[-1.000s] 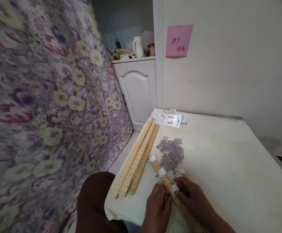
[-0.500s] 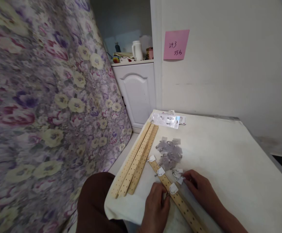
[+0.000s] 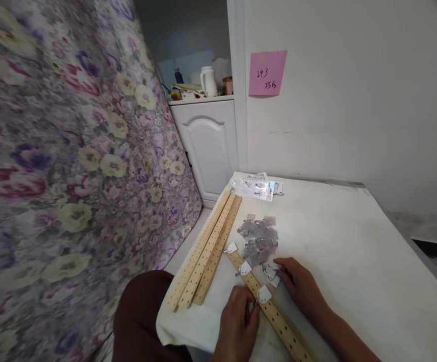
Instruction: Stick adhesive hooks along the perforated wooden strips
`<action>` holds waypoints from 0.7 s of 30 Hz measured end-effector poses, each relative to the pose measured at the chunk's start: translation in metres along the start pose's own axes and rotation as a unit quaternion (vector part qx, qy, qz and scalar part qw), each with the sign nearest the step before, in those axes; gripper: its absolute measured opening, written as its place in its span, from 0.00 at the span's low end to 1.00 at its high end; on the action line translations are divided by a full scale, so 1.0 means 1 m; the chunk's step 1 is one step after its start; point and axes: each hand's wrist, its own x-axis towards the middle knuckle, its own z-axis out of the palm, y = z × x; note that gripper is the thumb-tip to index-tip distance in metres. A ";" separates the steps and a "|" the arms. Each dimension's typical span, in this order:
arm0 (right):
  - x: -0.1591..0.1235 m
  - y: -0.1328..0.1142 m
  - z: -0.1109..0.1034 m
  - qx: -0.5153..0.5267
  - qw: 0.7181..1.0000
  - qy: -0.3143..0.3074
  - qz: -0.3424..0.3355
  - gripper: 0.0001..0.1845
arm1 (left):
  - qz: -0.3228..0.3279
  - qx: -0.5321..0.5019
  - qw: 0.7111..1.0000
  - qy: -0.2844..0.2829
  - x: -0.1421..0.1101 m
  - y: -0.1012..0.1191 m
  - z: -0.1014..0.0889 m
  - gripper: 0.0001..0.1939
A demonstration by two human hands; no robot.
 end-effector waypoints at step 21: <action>-0.020 -0.049 -0.004 0.014 0.985 -0.137 -0.107 0.13 | 0.009 -0.011 1.000 -0.019 0.001 0.006 -0.005 0.06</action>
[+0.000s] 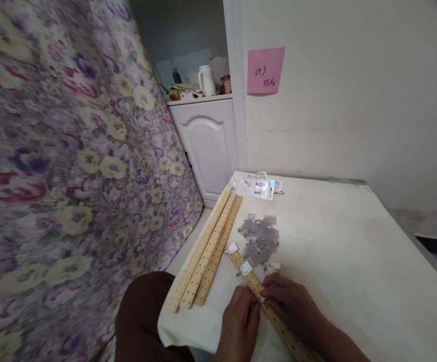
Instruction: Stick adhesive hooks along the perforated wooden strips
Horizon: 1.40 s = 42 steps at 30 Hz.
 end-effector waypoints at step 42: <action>0.012 0.053 -0.011 0.004 0.984 0.147 0.095 0.12 | -0.003 -0.007 1.000 0.015 -0.001 -0.002 0.003 0.05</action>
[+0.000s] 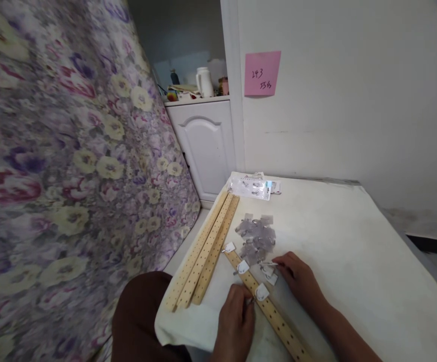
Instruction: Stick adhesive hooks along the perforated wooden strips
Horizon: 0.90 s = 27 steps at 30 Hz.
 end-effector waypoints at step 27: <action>-0.081 -0.039 -0.032 0.146 0.983 -0.101 -0.054 0.11 | -0.185 -0.320 0.924 -0.092 -0.035 0.019 0.035 0.14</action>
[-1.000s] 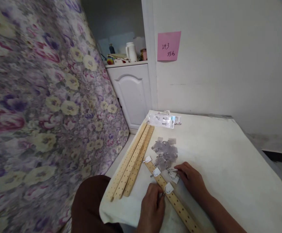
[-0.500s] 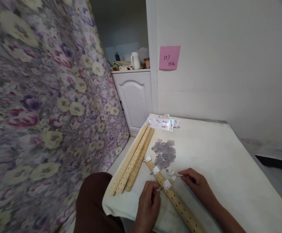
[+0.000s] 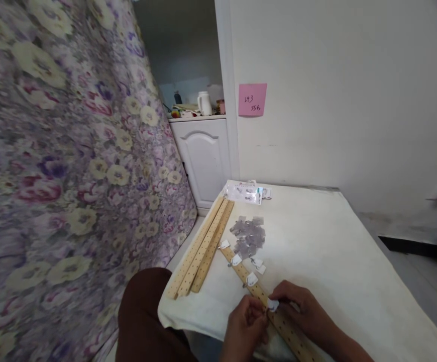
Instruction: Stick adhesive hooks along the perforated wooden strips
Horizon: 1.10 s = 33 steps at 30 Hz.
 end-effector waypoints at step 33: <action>0.002 0.010 0.009 -0.020 0.992 -0.017 0.121 0.11 | 0.193 0.338 0.921 -0.003 -0.005 0.009 -0.011 0.06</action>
